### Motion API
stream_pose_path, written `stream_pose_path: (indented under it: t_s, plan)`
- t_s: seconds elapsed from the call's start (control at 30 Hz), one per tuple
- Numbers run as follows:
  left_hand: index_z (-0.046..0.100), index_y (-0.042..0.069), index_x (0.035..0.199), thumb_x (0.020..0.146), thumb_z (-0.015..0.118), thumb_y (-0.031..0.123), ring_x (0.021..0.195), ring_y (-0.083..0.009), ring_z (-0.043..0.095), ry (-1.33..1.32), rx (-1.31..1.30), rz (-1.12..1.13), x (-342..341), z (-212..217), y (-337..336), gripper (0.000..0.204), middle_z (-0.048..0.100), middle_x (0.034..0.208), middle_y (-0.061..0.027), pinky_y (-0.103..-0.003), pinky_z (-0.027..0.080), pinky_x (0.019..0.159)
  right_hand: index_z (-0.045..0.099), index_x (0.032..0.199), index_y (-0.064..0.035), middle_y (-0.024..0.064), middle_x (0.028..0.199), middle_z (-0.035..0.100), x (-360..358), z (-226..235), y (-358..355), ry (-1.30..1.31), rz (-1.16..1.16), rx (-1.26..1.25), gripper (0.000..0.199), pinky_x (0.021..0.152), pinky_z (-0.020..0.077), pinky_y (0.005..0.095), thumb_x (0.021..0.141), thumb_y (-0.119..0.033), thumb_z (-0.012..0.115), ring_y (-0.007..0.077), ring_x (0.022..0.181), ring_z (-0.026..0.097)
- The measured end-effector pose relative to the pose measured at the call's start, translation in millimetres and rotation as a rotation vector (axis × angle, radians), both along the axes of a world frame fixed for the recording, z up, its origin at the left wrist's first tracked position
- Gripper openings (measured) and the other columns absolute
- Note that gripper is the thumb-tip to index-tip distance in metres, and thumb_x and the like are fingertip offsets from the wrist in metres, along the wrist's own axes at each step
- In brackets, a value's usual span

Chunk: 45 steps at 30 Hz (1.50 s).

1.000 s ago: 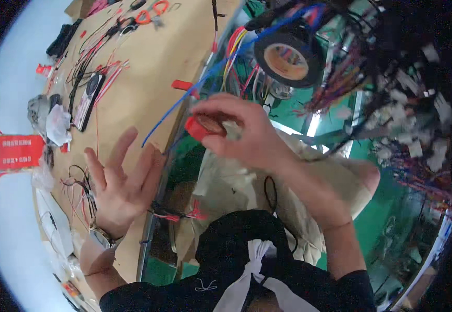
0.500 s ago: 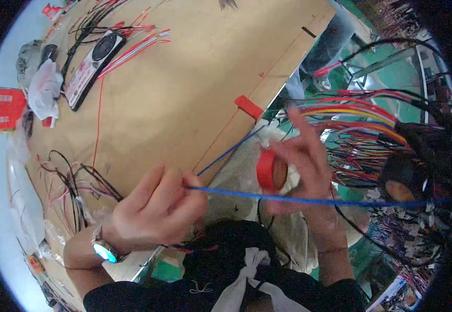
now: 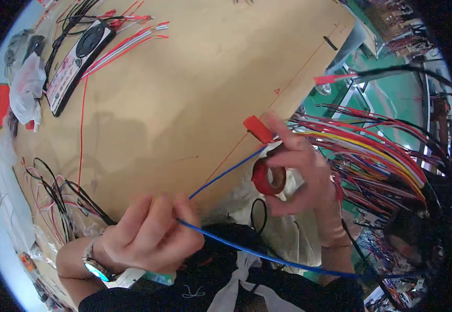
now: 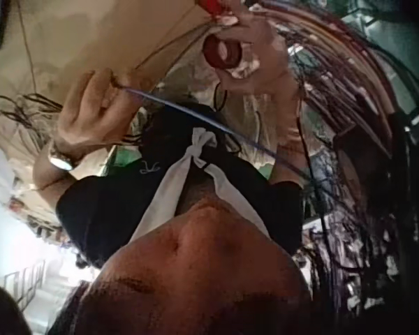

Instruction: Assembling and bundling colored electrical wires into harnesses using adhesive tape.

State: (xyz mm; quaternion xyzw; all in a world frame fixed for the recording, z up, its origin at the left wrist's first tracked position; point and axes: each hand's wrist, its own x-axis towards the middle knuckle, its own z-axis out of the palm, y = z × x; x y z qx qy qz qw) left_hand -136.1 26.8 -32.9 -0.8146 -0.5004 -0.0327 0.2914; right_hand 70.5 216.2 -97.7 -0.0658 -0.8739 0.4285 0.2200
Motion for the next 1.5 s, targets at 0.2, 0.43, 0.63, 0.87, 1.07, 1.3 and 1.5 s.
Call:
stream_pose_path:
  t_s: [0.2,0.43,0.63,0.87,1.07,1.3,1.5]
  plan:
    - [0.054,0.009,0.064,0.072,0.054,0.007,0.068,-0.0106,0.054,-0.015,-0.029,-0.119,-5,-7,9,0.008,0.039,0.064,0.0013,-0.024,0.047,0.060,0.053,0.100,-0.0076,0.0322,0.137,0.034,2,-11,9,-0.067,0.019,-0.026,0.060,0.095,0.0402,0.0381,0.046,-0.011,0.080,0.0364,0.123,0.045]
    - [0.054,0.005,0.066,0.075,0.058,0.009,0.061,-0.0107,0.053,-0.088,-0.025,-0.117,-2,-9,10,0.010,0.039,0.065,0.0002,-0.024,0.045,0.055,0.045,0.125,-0.0142,0.0250,0.136,0.040,17,-4,-14,-0.227,-0.121,0.504,0.062,0.091,0.0466,0.0426,0.071,-0.038,0.068,0.0328,0.116,0.052]
    - [0.056,0.004,0.067,0.075,0.061,0.012,0.061,-0.0104,0.053,-0.115,-0.026,-0.133,0,-13,11,0.012,0.039,0.065,0.0001,-0.023,0.045,0.055,0.045,0.126,-0.0071,0.0284,0.137,0.034,3,1,-8,-0.237,-0.146,0.560,0.084,0.070,0.0539,0.0326,0.050,-0.017,0.079,0.0243,0.089,0.063]
    - [0.057,0.004,0.068,0.075,0.060,0.012,0.062,-0.0104,0.053,-0.121,-0.004,-0.159,-1,-16,11,0.011,0.041,0.066,0.0003,-0.023,0.043,0.053,0.047,0.124,-0.0049,0.0270,0.141,0.029,1,10,-12,-0.402,-0.176,0.442,0.084,0.067,0.0552,0.0321,0.047,-0.013,0.080,0.0228,0.084,0.063]
    - [0.057,0.004,0.068,0.075,0.060,0.010,0.061,-0.0104,0.052,-0.125,-0.030,-0.154,-2,-15,9,0.010,0.040,0.065,0.0001,-0.023,0.041,0.052,0.038,0.134,-0.0290,0.0271,0.138,0.034,-1,2,-13,-0.417,-0.223,0.671,0.072,0.067,0.0555,0.0377,0.069,-0.039,0.068,0.0302,0.091,0.064]
    - [0.056,0.003,0.068,0.074,0.060,0.010,0.061,-0.0102,0.052,-0.135,-0.054,-0.178,0,-12,14,0.010,0.039,0.065,0.0003,-0.023,0.041,0.051,0.045,0.128,-0.0171,0.0283,0.142,0.022,-6,6,-10,-0.307,-0.206,0.498,0.085,0.062,0.0562,0.0308,0.052,-0.004,0.079,0.0212,0.080,0.063]
    - [0.056,0.006,0.068,0.075,0.060,0.012,0.063,-0.0101,0.053,-0.077,-0.044,-0.147,-3,-14,11,0.010,0.043,0.067,0.0014,-0.023,0.042,0.053,0.039,0.133,-0.0153,0.0294,0.143,0.020,-16,15,-20,-0.419,-0.219,0.452,0.092,0.060,0.0568,0.0317,0.052,-0.004,0.079,0.0230,0.082,0.064]
